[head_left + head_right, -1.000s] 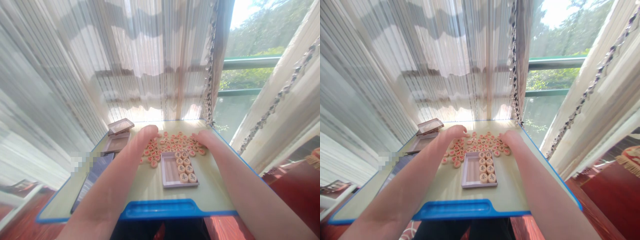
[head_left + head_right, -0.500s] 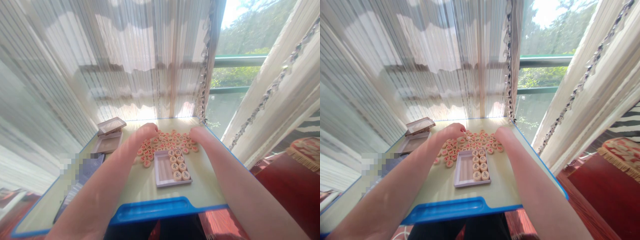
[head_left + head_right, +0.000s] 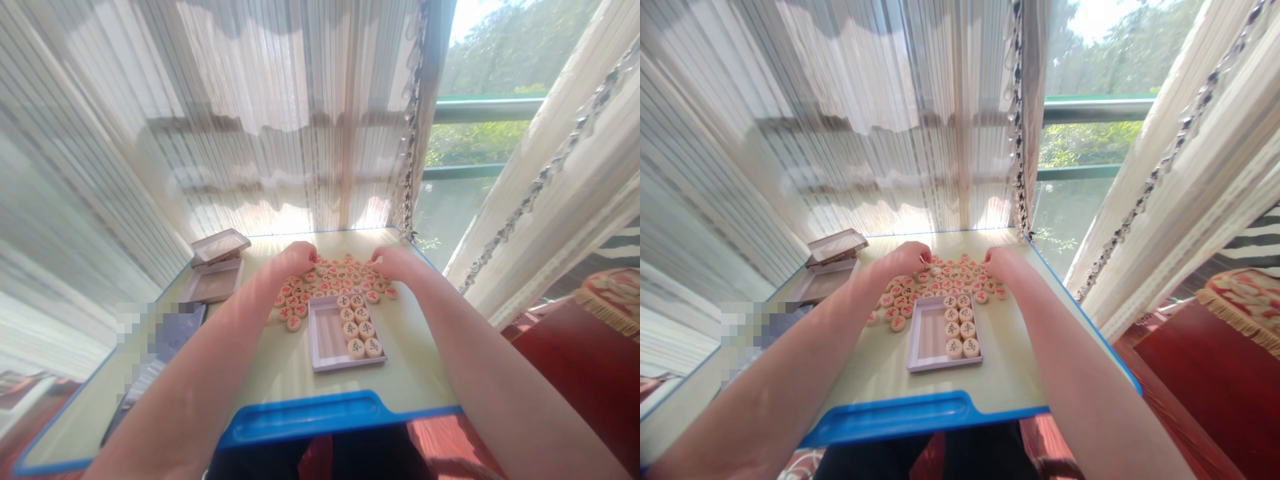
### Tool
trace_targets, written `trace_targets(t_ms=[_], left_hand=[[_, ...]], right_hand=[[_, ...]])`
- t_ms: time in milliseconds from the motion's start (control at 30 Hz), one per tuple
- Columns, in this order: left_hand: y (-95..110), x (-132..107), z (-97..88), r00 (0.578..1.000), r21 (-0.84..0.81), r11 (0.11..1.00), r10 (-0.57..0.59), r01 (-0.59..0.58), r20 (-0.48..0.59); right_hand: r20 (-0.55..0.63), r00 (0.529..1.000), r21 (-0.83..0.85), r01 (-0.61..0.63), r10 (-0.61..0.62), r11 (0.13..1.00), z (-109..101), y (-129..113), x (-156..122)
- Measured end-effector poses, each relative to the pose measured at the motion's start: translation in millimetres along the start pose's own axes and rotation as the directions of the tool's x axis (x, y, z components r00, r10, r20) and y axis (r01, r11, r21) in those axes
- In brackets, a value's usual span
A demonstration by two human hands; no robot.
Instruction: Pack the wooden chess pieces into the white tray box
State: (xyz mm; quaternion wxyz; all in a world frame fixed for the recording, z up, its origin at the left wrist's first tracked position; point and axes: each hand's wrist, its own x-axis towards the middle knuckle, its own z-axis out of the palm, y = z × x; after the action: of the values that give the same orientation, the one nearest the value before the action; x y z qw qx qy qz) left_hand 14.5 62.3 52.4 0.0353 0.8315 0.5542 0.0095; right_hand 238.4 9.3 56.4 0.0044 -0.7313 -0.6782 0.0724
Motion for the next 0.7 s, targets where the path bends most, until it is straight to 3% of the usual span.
trace_targets(t_ms=[100,200,400,467,600,700], left_hand=[[1,-2,-4.5,0.997,-0.010,1.000,-0.021,0.021,0.081],[1,-2,-6.4,0.995,-0.036,0.999,-0.035,0.039,0.095],[4,-2,-8.1,0.993,-0.044,0.998,-0.035,0.040,0.113],[3,-4,-11.4,0.995,-0.052,0.997,-0.059,0.063,0.075],[-10,-5,-17.9,0.971,-0.047,0.980,-0.199,0.195,-0.132],[-24,0,-18.5,0.969,-0.048,0.975,-0.221,0.216,-0.114]], right_hand=[[-0.026,0.998,0.018,0.061,-0.061,0.998,6,-2,5],[-0.038,0.994,0.019,0.102,-0.101,0.995,13,-2,9],[-0.082,0.996,0.037,0.049,-0.046,0.998,17,4,15],[-0.111,0.994,0.007,0.016,-0.015,1.000,18,6,16],[-0.105,0.993,-0.013,0.044,-0.045,0.999,21,2,16],[-0.027,0.994,-0.005,0.105,-0.106,0.994,23,-5,11]])
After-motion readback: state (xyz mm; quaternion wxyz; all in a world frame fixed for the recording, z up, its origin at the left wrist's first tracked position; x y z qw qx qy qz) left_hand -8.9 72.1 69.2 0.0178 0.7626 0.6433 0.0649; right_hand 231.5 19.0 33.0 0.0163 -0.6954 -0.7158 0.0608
